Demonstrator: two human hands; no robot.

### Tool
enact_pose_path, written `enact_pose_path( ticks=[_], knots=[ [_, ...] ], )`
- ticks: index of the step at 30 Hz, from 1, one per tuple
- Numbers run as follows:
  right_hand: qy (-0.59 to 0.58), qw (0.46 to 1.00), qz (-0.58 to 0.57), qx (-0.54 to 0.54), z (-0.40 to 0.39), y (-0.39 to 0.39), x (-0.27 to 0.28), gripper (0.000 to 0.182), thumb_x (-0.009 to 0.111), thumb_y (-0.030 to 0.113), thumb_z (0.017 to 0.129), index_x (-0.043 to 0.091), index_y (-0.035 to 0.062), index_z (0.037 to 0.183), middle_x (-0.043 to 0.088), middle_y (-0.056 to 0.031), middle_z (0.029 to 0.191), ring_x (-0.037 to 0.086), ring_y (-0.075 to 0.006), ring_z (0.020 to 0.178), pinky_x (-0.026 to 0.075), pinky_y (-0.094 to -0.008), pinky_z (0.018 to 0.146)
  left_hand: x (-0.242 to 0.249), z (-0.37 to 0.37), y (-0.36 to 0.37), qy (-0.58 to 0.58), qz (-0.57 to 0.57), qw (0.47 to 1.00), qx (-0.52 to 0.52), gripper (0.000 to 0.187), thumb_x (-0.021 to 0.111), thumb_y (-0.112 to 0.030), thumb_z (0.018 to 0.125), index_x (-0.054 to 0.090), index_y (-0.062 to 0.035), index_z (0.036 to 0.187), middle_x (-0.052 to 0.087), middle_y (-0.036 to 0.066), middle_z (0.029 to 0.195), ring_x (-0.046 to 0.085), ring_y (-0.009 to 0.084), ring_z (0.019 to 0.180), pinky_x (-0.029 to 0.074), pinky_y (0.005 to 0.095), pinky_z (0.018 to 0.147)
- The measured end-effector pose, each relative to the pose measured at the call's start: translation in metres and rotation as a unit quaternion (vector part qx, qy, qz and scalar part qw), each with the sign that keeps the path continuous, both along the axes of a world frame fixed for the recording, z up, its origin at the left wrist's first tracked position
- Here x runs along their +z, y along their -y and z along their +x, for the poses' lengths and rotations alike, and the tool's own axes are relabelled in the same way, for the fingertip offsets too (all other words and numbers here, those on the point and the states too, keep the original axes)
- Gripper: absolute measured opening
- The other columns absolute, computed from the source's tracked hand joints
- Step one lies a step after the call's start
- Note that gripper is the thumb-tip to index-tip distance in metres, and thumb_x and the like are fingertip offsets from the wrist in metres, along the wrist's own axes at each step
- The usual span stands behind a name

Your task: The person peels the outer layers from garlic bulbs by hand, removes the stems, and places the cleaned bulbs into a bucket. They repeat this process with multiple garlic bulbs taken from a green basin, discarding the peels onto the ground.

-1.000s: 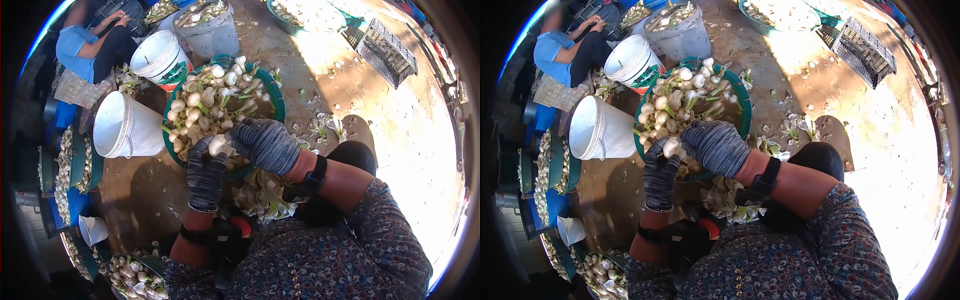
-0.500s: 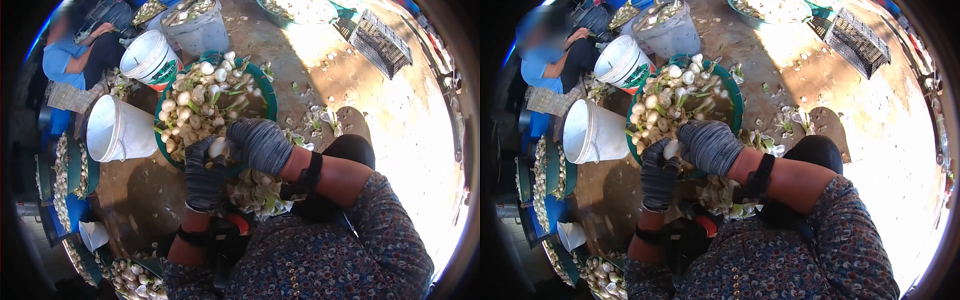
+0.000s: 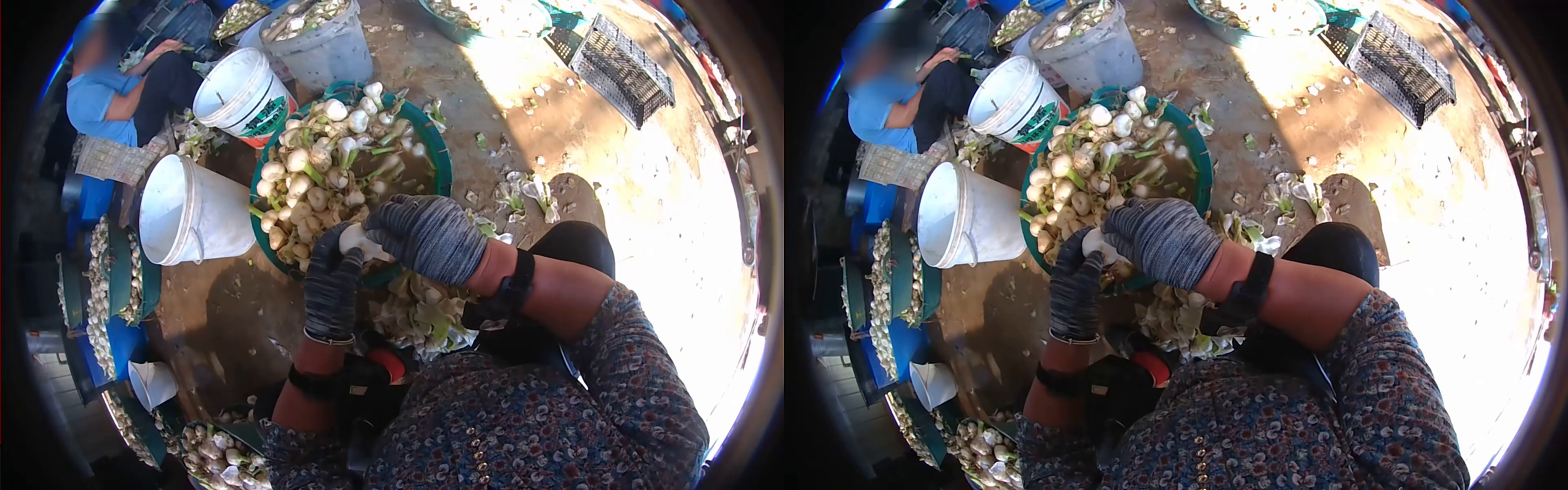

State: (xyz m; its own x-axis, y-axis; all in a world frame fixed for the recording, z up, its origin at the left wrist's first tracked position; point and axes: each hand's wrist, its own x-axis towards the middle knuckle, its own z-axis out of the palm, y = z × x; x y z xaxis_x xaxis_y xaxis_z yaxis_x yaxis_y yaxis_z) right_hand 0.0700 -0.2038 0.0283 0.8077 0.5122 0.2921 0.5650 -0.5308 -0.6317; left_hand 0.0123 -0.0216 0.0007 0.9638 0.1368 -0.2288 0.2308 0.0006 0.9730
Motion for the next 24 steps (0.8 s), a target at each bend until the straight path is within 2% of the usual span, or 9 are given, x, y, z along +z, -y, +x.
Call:
enact_pose_path(
  ticks=[2, 6, 13, 15, 19, 21, 22, 23, 24],
  knots=[
    [0.060, 0.997, -0.032, 0.032, -0.002, 0.000, 0.000, 0.018, 0.063, 0.021, 0.081, 0.066, 0.0092, 0.094, 0.064, -0.0113, 0.079, 0.064, -0.0327, 0.076, 0.051, -0.0424, 0.068, 0.004, -0.002, 0.005, 0.001, 0.005, 1.000, 0.000, 0.038, 0.057, -0.003, 0.089, 0.050, -0.0024, 0.126, 0.058, 0.009, 0.116, 0.056, 0.0161, 0.104, 0.046, 0.0296, 0.092],
    [0.036, 0.996, -0.084, 0.010, 0.000, -0.005, 0.008, 0.018, 0.063, 0.020, 0.079, 0.066, 0.0098, 0.093, 0.063, -0.0117, 0.079, 0.064, -0.0323, 0.076, 0.051, -0.0426, 0.068, 0.003, -0.002, 0.008, 0.015, 0.034, 0.999, 0.014, 0.036, 0.058, -0.003, 0.088, 0.052, -0.0012, 0.124, 0.059, 0.010, 0.117, 0.057, 0.0167, 0.103, 0.046, 0.0296, 0.092],
    [-0.100, 0.991, 0.014, -0.089, 0.014, -0.004, -0.009, 0.020, 0.060, 0.025, 0.082, 0.063, 0.0058, 0.089, 0.065, -0.0165, 0.075, 0.065, -0.0343, 0.074, 0.051, -0.0442, 0.067, 0.021, -0.010, 0.003, 0.062, 0.085, 0.994, -0.041, 0.038, 0.058, -0.008, 0.089, 0.051, 0.0007, 0.125, 0.058, 0.010, 0.116, 0.057, 0.0180, 0.104, 0.048, 0.0311, 0.090],
    [-0.123, 0.985, 0.053, -0.105, 0.032, 0.006, -0.012, 0.019, 0.060, 0.022, 0.083, 0.064, 0.0052, 0.091, 0.064, -0.0182, 0.074, 0.064, -0.0358, 0.072, 0.051, -0.0453, 0.067, 0.024, -0.016, -0.002, 0.072, -0.128, 0.988, -0.037, 0.044, 0.061, -0.016, 0.089, 0.047, -0.0002, 0.128, 0.057, 0.009, 0.114, 0.057, 0.0185, 0.103, 0.050, 0.0315, 0.087],
    [-0.124, 0.971, -0.150, -0.136, 0.047, 0.034, -0.010, 0.022, 0.061, 0.023, 0.084, 0.064, 0.0040, 0.095, 0.065, -0.0187, 0.078, 0.064, -0.0370, 0.075, 0.051, -0.0443, 0.070, 0.020, -0.021, -0.015, 0.059, -0.222, 0.971, -0.074, 0.040, 0.054, -0.014, 0.094, 0.045, 0.0011, 0.130, 0.056, 0.009, 0.117, 0.056, 0.0161, 0.103, 0.050, 0.0304, 0.086],
    [-0.120, 0.960, -0.212, -0.137, 0.043, 0.030, -0.002, 0.022, 0.062, 0.022, 0.085, 0.065, 0.0040, 0.097, 0.065, -0.0184, 0.081, 0.064, -0.0370, 0.077, 0.051, -0.0444, 0.071, 0.019, -0.020, -0.015, 0.024, -0.244, 0.967, -0.063, 0.052, 0.067, -0.026, 0.087, 0.047, -0.0027, 0.129, 0.057, 0.006, 0.106, 0.058, 0.0175, 0.097, 0.052, 0.0306, 0.082],
    [-0.038, 0.988, -0.105, -0.104, 0.037, 0.028, 0.002, 0.021, 0.062, 0.022, 0.085, 0.065, 0.0051, 0.097, 0.066, -0.0174, 0.084, 0.064, -0.0361, 0.080, 0.051, -0.0441, 0.073, 0.019, -0.019, -0.013, 0.025, -0.245, 0.967, -0.058, 0.052, 0.067, -0.026, 0.087, 0.047, -0.0027, 0.129, 0.057, 0.006, 0.106, 0.058, 0.0175, 0.097, 0.052, 0.0306, 0.082],
    [0.043, 0.997, 0.006, -0.068, 0.030, 0.025, 0.008, 0.021, 0.062, 0.023, 0.086, 0.066, 0.0062, 0.098, 0.066, -0.0164, 0.088, 0.064, -0.0352, 0.083, 0.051, -0.0437, 0.074, 0.021, -0.018, -0.010, 0.028, -0.146, 0.987, -0.067, 0.053, 0.069, -0.025, 0.085, 0.047, -0.0031, 0.128, 0.058, 0.006, 0.106, 0.059, 0.0177, 0.096, 0.052, 0.0316, 0.082],
    [0.043, 0.997, 0.006, -0.065, 0.025, 0.021, 0.010, 0.021, 0.062, 0.023, 0.086, 0.066, 0.0062, 0.098, 0.066, -0.0164, 0.088, 0.064, -0.0352, 0.083, 0.051, -0.0437, 0.074, 0.022, -0.017, -0.008, 0.030, -0.045, 0.996, -0.076, 0.054, 0.071, -0.024, 0.083, 0.048, -0.0035, 0.127, 0.058, 0.006, 0.106, 0.059, 0.0180, 0.096, 0.052, 0.0325, 0.083]
  ],
)
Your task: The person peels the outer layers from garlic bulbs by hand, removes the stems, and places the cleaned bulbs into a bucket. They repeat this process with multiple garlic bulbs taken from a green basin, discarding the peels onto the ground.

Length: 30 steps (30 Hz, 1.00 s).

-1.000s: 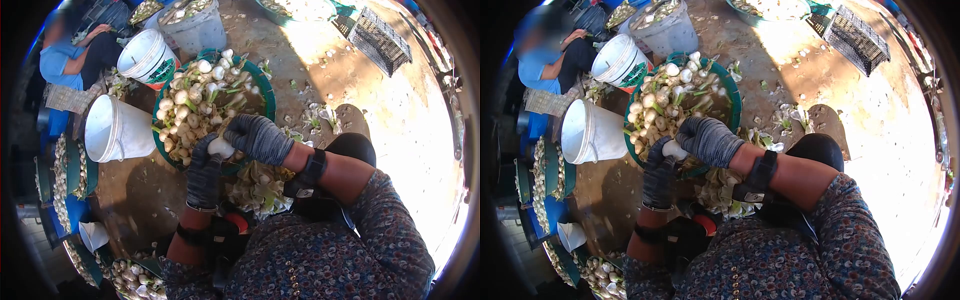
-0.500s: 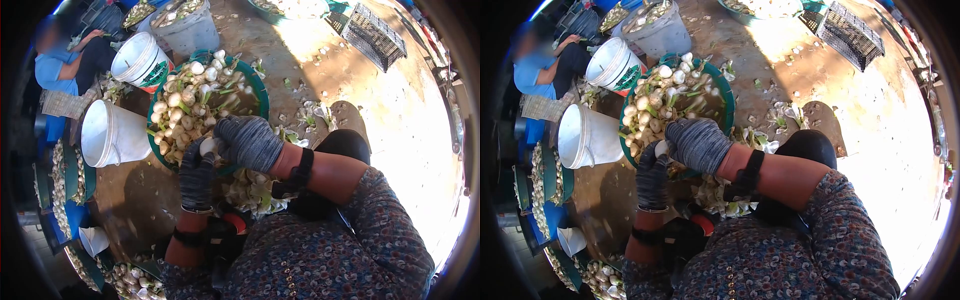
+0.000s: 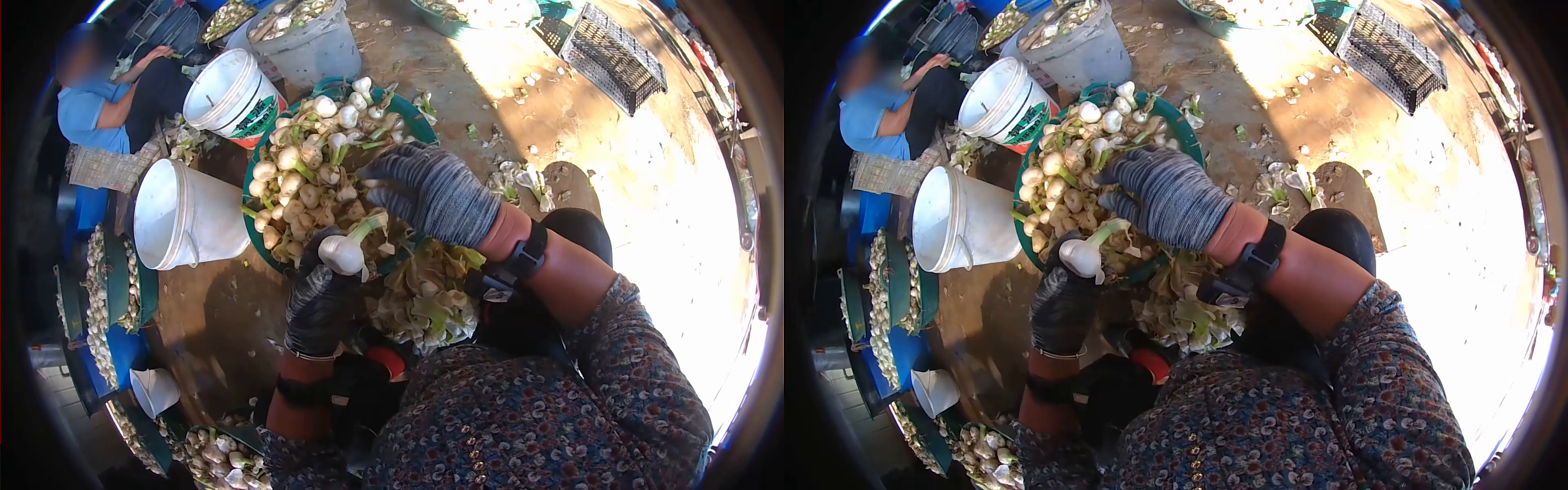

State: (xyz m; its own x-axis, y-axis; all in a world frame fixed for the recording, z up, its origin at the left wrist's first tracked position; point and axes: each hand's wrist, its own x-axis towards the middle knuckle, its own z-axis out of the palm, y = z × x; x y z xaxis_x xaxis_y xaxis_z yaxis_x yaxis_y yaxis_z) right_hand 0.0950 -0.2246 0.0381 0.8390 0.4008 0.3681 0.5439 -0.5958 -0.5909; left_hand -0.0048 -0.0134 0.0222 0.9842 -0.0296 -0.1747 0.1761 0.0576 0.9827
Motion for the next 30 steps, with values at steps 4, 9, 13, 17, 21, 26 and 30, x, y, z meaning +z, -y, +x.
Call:
enact_pose_path(
  ticks=[4, 9, 13, 17, 21, 26, 30],
  knots=[
    [0.036, 0.986, 0.008, 0.161, -0.019, -0.016, -0.005, 0.018, 0.063, 0.022, 0.085, 0.067, 0.0097, 0.098, 0.064, -0.0138, 0.088, 0.062, -0.0338, 0.084, 0.050, -0.0434, 0.074, -0.015, 0.001, -0.001, -0.042, -0.141, 0.989, 0.006, 0.056, 0.074, -0.023, 0.079, 0.048, -0.0045, 0.126, 0.058, 0.007, 0.108, 0.059, 0.0182, 0.098, 0.052, 0.0342, 0.085],
    [-0.042, 0.988, 0.035, 0.142, -0.028, -0.024, -0.015, 0.022, 0.059, 0.029, 0.085, 0.066, 0.0091, 0.090, 0.064, -0.0144, 0.078, 0.064, -0.0351, 0.075, 0.052, -0.0447, 0.070, -0.017, 0.002, 0.006, -0.023, -0.310, 0.950, -0.013, 0.059, 0.072, -0.021, 0.079, 0.045, -0.0085, 0.130, 0.054, 0.010, 0.120, 0.058, 0.0249, 0.107, 0.051, 0.0377, 0.089],
    [-0.091, 0.984, 0.061, 0.140, -0.034, -0.026, -0.017, 0.022, 0.059, 0.027, 0.084, 0.067, 0.0072, 0.088, 0.065, -0.0151, 0.079, 0.064, -0.0359, 0.079, 0.052, -0.0439, 0.072, -0.030, 0.000, 0.000, -0.057, -0.266, 0.962, 0.015, 0.055, 0.070, -0.021, 0.078, 0.046, -0.0097, 0.126, 0.053, 0.009, 0.118, 0.057, 0.0231, 0.106, 0.051, 0.0370, 0.089],
    [-0.242, 0.965, 0.039, 0.092, -0.034, -0.032, -0.019, 0.020, 0.062, 0.023, 0.083, 0.065, 0.0047, 0.091, 0.065, -0.0165, 0.081, 0.064, -0.0349, 0.080, 0.052, -0.0403, 0.072, -0.033, 0.001, 0.002, 0.000, 0.014, 1.000, 0.009, 0.051, 0.068, -0.022, 0.079, 0.044, -0.0105, 0.122, 0.050, 0.005, 0.111, 0.053, 0.0170, 0.100, 0.049, 0.0320, 0.086],
    [-0.356, 0.922, 0.099, 0.114, -0.026, -0.029, -0.032, 0.029, 0.059, 0.030, 0.086, 0.066, 0.0033, 0.095, 0.066, -0.0196, 0.082, 0.065, -0.0364, 0.080, 0.052, -0.0418, 0.075, -0.031, 0.000, 0.006, 0.135, 0.180, 0.974, -0.035, 0.044, 0.061, -0.013, 0.081, 0.042, -0.0072, 0.120, 0.046, 0.005, 0.108, 0.048, 0.0171, 0.099, 0.045, 0.0318, 0.087],
    [-0.256, 0.947, 0.141, 0.132, -0.035, -0.024, -0.025, 0.031, 0.058, 0.033, 0.088, 0.066, 0.0054, 0.100, 0.067, -0.0181, 0.085, 0.065, -0.0354, 0.082, 0.052, -0.0414, 0.075, -0.044, 0.006, -0.005, 0.069, 0.068, 0.995, -0.008, 0.048, 0.066, -0.023, 0.081, 0.043, -0.0123, 0.121, 0.047, 0.004, 0.111, 0.052, 0.0131, 0.094, 0.049, 0.0265, 0.079],
    [-0.161, 0.977, 0.056, 0.125, -0.041, -0.021, -0.019, 0.027, 0.060, 0.032, 0.086, 0.067, 0.0085, 0.097, 0.067, -0.0152, 0.085, 0.065, -0.0342, 0.081, 0.053, -0.0415, 0.074, -0.049, 0.002, -0.005, 0.012, -0.038, 0.999, -0.014, 0.047, 0.066, -0.019, 0.080, 0.042, -0.0127, 0.120, 0.048, 0.004, 0.109, 0.054, 0.0136, 0.092, 0.051, 0.0274, 0.076]
  ],
)
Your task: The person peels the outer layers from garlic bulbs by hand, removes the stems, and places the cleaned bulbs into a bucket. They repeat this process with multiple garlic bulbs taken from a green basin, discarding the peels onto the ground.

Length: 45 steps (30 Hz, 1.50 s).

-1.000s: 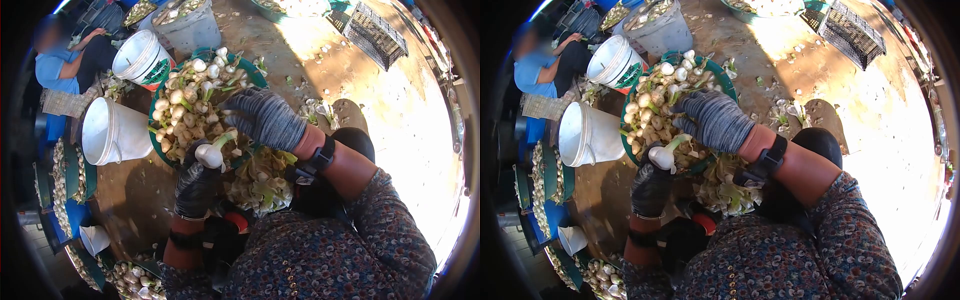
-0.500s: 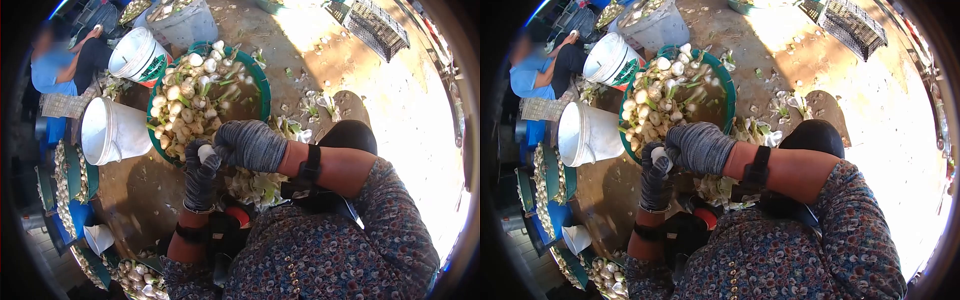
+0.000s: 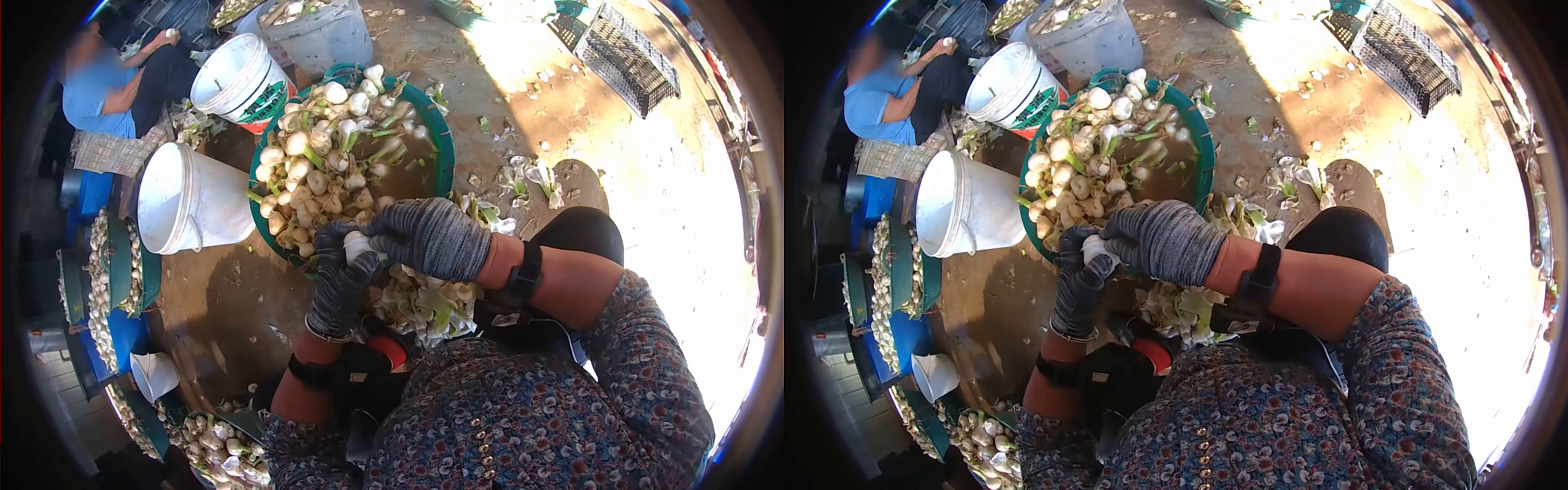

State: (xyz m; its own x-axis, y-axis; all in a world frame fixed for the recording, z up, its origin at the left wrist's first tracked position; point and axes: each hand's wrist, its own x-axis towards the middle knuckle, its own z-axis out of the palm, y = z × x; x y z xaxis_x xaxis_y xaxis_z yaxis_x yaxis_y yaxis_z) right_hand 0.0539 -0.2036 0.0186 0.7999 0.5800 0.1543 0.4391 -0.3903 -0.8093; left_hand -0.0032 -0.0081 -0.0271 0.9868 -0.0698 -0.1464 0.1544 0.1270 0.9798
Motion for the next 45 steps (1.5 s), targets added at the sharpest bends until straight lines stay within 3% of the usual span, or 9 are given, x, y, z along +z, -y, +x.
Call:
enact_pose_path(
  ticks=[8, 16, 20, 23, 28, 31, 36, 39, 45],
  knots=[
    [0.029, 0.999, -0.017, -0.012, -0.001, -0.005, 0.002, 0.014, 0.067, 0.018, 0.081, 0.066, 0.0070, 0.090, 0.065, -0.0133, 0.080, 0.065, -0.0328, 0.075, 0.053, -0.0385, 0.068, 0.022, -0.002, 0.010, 0.049, 0.091, 0.995, -0.009, 0.042, 0.061, -0.002, 0.079, 0.040, -0.0098, 0.115, 0.042, 0.003, 0.103, 0.045, 0.0118, 0.093, 0.044, 0.0275, 0.082],
    [-0.189, 0.982, -0.001, -0.017, 0.007, -0.019, -0.021, 0.025, 0.067, 0.023, 0.081, 0.065, 0.0023, 0.095, 0.068, -0.0160, 0.084, 0.067, -0.0274, 0.077, 0.053, -0.0353, 0.069, 0.031, -0.007, 0.007, 0.203, 0.290, 0.934, -0.042, 0.056, 0.065, -0.008, 0.077, 0.035, -0.0059, 0.124, 0.044, 0.009, 0.112, 0.047, 0.0182, 0.102, 0.044, 0.0333, 0.089],
    [-0.105, 0.994, 0.023, -0.029, 0.002, -0.023, -0.009, 0.023, 0.062, 0.027, 0.083, 0.066, 0.0061, 0.092, 0.067, -0.0181, 0.081, 0.065, -0.0344, 0.075, 0.052, -0.0393, 0.069, 0.035, -0.005, 0.002, -0.023, -0.057, 0.998, -0.034, 0.066, 0.063, -0.030, 0.086, 0.030, -0.0057, 0.137, 0.046, 0.011, 0.124, 0.050, 0.0182, 0.105, 0.045, 0.0326, 0.089],
    [0.019, 0.999, 0.028, -0.038, 0.002, -0.027, -0.018, 0.019, 0.060, 0.023, 0.084, 0.060, 0.0041, 0.088, 0.064, -0.0186, 0.076, 0.063, -0.0367, 0.072, 0.051, -0.0407, 0.066, 0.026, -0.002, -0.010, -0.147, -0.013, 0.988, -0.047, 0.064, 0.062, -0.034, 0.087, 0.032, -0.0058, 0.136, 0.046, 0.012, 0.125, 0.052, 0.0174, 0.104, 0.047, 0.0311, 0.088],
    [-0.182, 0.975, 0.103, -0.072, 0.015, -0.023, -0.038, 0.026, 0.062, 0.027, 0.086, 0.064, 0.0045, 0.100, 0.066, -0.0169, 0.081, 0.065, -0.0329, 0.074, 0.051, -0.0380, 0.068, 0.012, -0.003, -0.010, 0.100, 0.193, 0.975, -0.038, 0.065, 0.059, -0.017, 0.082, 0.029, -0.0009, 0.138, 0.045, 0.016, 0.127, 0.050, 0.0249, 0.115, 0.044, 0.0363, 0.097],
    [-0.270, 0.955, 0.109, -0.051, 0.014, -0.021, -0.027, 0.036, 0.063, 0.036, 0.089, 0.063, 0.0050, 0.107, 0.068, -0.0149, 0.084, 0.066, -0.0261, 0.078, 0.050, -0.0356, 0.072, 0.018, -0.004, -0.011, 0.083, 0.113, 0.990, -0.029, 0.069, 0.060, -0.017, 0.081, 0.027, -0.0007, 0.140, 0.044, 0.017, 0.128, 0.049, 0.0257, 0.117, 0.042, 0.0372, 0.099],
    [-0.074, 0.995, 0.045, 0.040, 0.001, -0.020, -0.022, 0.027, 0.063, 0.033, 0.089, 0.063, 0.0080, 0.100, 0.066, -0.0144, 0.083, 0.064, -0.0319, 0.079, 0.050, -0.0388, 0.070, 0.025, -0.010, -0.009, -0.037, -0.007, 0.999, -0.036, 0.060, 0.060, -0.030, 0.089, 0.037, -0.0043, 0.138, 0.051, 0.010, 0.125, 0.052, 0.0205, 0.112, 0.044, 0.0350, 0.095],
    [0.070, 0.997, 0.010, 0.026, -0.001, -0.024, -0.005, 0.020, 0.062, 0.026, 0.088, 0.062, 0.0065, 0.092, 0.062, -0.0160, 0.078, 0.061, -0.0373, 0.076, 0.049, -0.0426, 0.068, 0.030, -0.004, -0.008, -0.006, 0.106, 0.993, -0.052, 0.053, 0.060, -0.024, 0.089, 0.042, -0.0026, 0.134, 0.057, 0.014, 0.117, 0.056, 0.0232, 0.108, 0.047, 0.0374, 0.091],
    [-0.098, 0.992, 0.061, -0.053, 0.015, -0.026, -0.031, 0.020, 0.060, 0.023, 0.091, 0.062, 0.0026, 0.095, 0.065, -0.0160, 0.084, 0.064, -0.0285, 0.077, 0.050, -0.0362, 0.069, 0.031, -0.004, -0.008, 0.206, 0.312, 0.927, 0.008, 0.050, 0.057, -0.011, 0.081, 0.045, -0.0001, 0.129, 0.057, 0.022, 0.116, 0.058, 0.0332, 0.107, 0.046, 0.0380, 0.093]
  ],
)
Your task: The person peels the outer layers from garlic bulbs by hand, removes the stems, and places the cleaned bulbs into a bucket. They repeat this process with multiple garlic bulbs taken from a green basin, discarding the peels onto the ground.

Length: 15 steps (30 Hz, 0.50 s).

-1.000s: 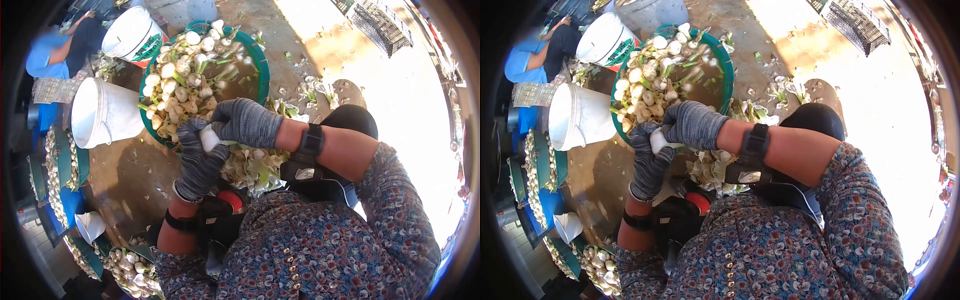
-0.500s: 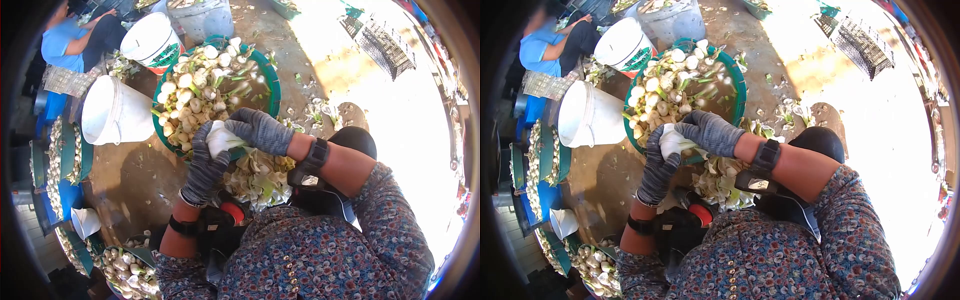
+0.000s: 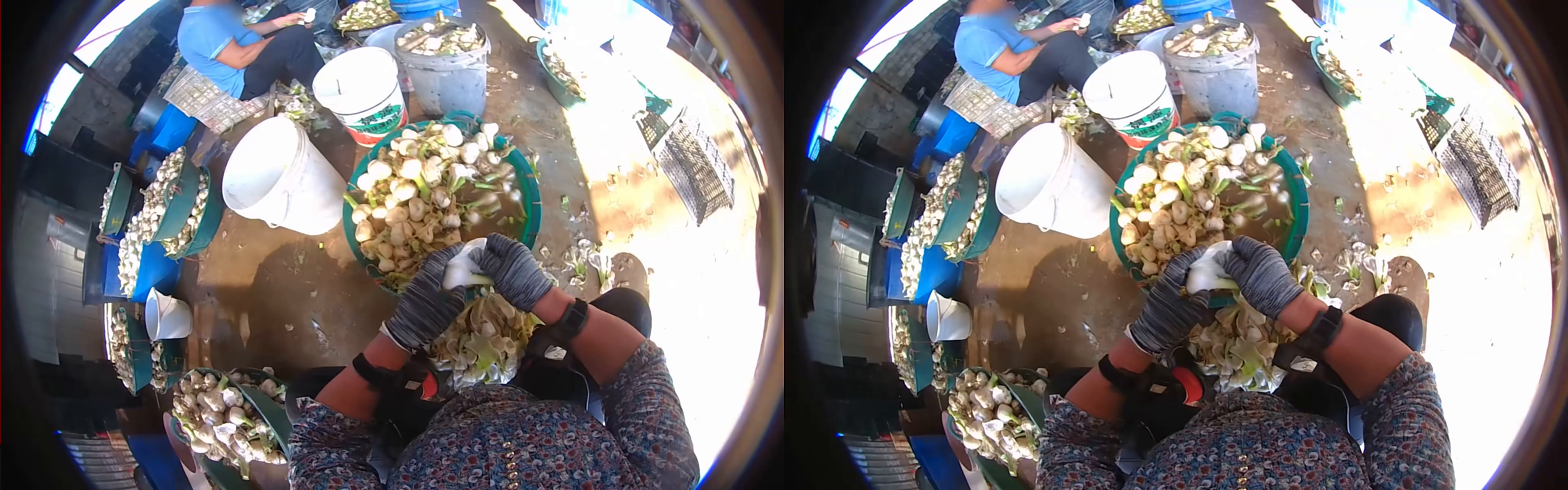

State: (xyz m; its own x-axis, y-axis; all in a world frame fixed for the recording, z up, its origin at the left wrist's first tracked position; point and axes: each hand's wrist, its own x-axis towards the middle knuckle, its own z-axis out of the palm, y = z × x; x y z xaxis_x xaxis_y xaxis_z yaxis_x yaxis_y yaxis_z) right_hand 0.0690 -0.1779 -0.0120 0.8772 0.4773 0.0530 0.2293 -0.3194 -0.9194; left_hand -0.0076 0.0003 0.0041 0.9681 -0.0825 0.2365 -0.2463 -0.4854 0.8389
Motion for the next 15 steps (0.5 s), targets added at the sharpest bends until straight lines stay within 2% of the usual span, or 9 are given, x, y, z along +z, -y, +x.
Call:
enact_pose_path(
  ticks=[2, 3, 6, 7, 8, 10, 11, 13, 15],
  knots=[
    [-0.194, 0.979, 0.059, -0.012, 0.008, 0.003, 0.003, 0.025, 0.056, 0.022, 0.096, 0.063, -0.0004, 0.105, 0.066, -0.0051, 0.093, 0.058, -0.0088, 0.085, 0.049, -0.0275, 0.076, 0.001, 0.001, -0.001, 0.054, 0.033, 0.998, 0.001, 0.050, 0.055, -0.008, 0.081, 0.045, -0.0005, 0.130, 0.058, 0.020, 0.116, 0.058, 0.0320, 0.107, 0.046, 0.0375, 0.094],
    [-0.212, 0.965, 0.156, -0.006, 0.011, 0.004, 0.007, 0.026, 0.056, 0.023, 0.096, 0.063, -0.0001, 0.106, 0.066, -0.0031, 0.093, 0.057, -0.0076, 0.084, 0.049, -0.0262, 0.077, -0.003, -0.001, -0.002, 0.025, -0.032, 0.999, -0.010, 0.050, 0.054, -0.004, 0.080, 0.045, -0.0006, 0.130, 0.057, 0.018, 0.118, 0.057, 0.0294, 0.109, 0.045, 0.0370, 0.096],
    [-0.263, 0.961, 0.073, 0.032, 0.019, 0.009, 0.010, 0.028, 0.058, 0.025, 0.095, 0.063, -0.0011, 0.105, 0.066, -0.0039, 0.091, 0.057, -0.0077, 0.081, 0.049, -0.0267, 0.074, -0.006, -0.006, -0.010, -0.076, -0.156, 0.984, -0.029, 0.050, 0.057, -0.001, 0.080, 0.047, -0.0016, 0.128, 0.057, 0.016, 0.122, 0.059, 0.0267, 0.108, 0.046, 0.0363, 0.097],
    [-0.193, 0.978, -0.060, 0.047, 0.016, 0.010, 0.014, 0.029, 0.061, 0.027, 0.091, 0.063, -0.0003, 0.101, 0.067, -0.0125, 0.086, 0.062, -0.0154, 0.083, 0.050, -0.0318, 0.072, -0.004, -0.006, -0.014, -0.161, -0.421, 0.890, -0.063, 0.048, 0.059, -0.005, 0.080, 0.048, -0.0024, 0.127, 0.057, 0.016, 0.122, 0.060, 0.0270, 0.106, 0.048, 0.0361, 0.095],
    [-0.106, 0.978, -0.160, 0.084, 0.014, 0.010, 0.011, 0.029, 0.060, 0.030, 0.089, 0.064, 0.0027, 0.100, 0.067, -0.0170, 0.087, 0.065, -0.0274, 0.084, 0.050, -0.0383, 0.073, -0.003, -0.006, -0.018, -0.231, -0.650, 0.719, -0.088, 0.046, 0.062, -0.008, 0.081, 0.049, -0.0032, 0.126, 0.057, 0.016, 0.122, 0.061, 0.0273, 0.104, 0.050, 0.0358, 0.092],
    [0.042, 0.923, -0.327, 0.198, -0.001, 0.011, 0.008, 0.032, 0.059, 0.033, 0.086, 0.065, 0.0057, 0.101, 0.067, -0.0194, 0.092, 0.064, -0.0371, 0.087, 0.050, -0.0444, 0.076, -0.011, -0.005, -0.027, -0.237, -0.660, 0.711, 0.042, 0.044, 0.061, -0.018, 0.085, 0.050, 0.0010, 0.123, 0.060, 0.018, 0.115, 0.063, 0.0268, 0.097, 0.053, 0.0355, 0.085],
    [0.038, 0.924, -0.326, 0.197, -0.010, 0.012, 0.011, 0.032, 0.059, 0.033, 0.086, 0.065, 0.0057, 0.101, 0.067, -0.0194, 0.092, 0.064, -0.0371, 0.087, 0.050, -0.0444, 0.076, -0.014, -0.002, -0.034, -0.226, -0.664, 0.710, 0.063, 0.044, 0.060, -0.019, 0.085, 0.049, 0.0022, 0.123, 0.061, 0.018, 0.114, 0.063, 0.0267, 0.094, 0.053, 0.0358, 0.083],
    [-0.022, 0.826, -0.411, 0.385, -0.028, 0.017, 0.021, 0.036, 0.062, 0.037, 0.082, 0.065, 0.0072, 0.103, 0.067, -0.0180, 0.093, 0.064, -0.0371, 0.087, 0.050, -0.0469, 0.078, -0.019, 0.005, -0.042, -0.214, -0.665, 0.711, 0.082, 0.045, 0.059, -0.019, 0.086, 0.048, 0.0033, 0.123, 0.061, 0.018, 0.113, 0.063, 0.0267, 0.091, 0.053, 0.0361, 0.082],
    [-0.005, 0.824, -0.421, 0.379, -0.033, 0.022, 0.016, 0.041, 0.063, 0.041, 0.080, 0.065, 0.0087, 0.106, 0.067, -0.0166, 0.093, 0.064, -0.0361, 0.090, 0.049, -0.0466, 0.080, -0.024, 0.013, -0.045, -0.206, -0.670, 0.708, 0.085, 0.042, 0.056, -0.019, 0.086, 0.048, 0.0037, 0.121, 0.061, 0.018, 0.112, 0.062, 0.0270, 0.087, 0.053, 0.0371, 0.078]
  ],
)
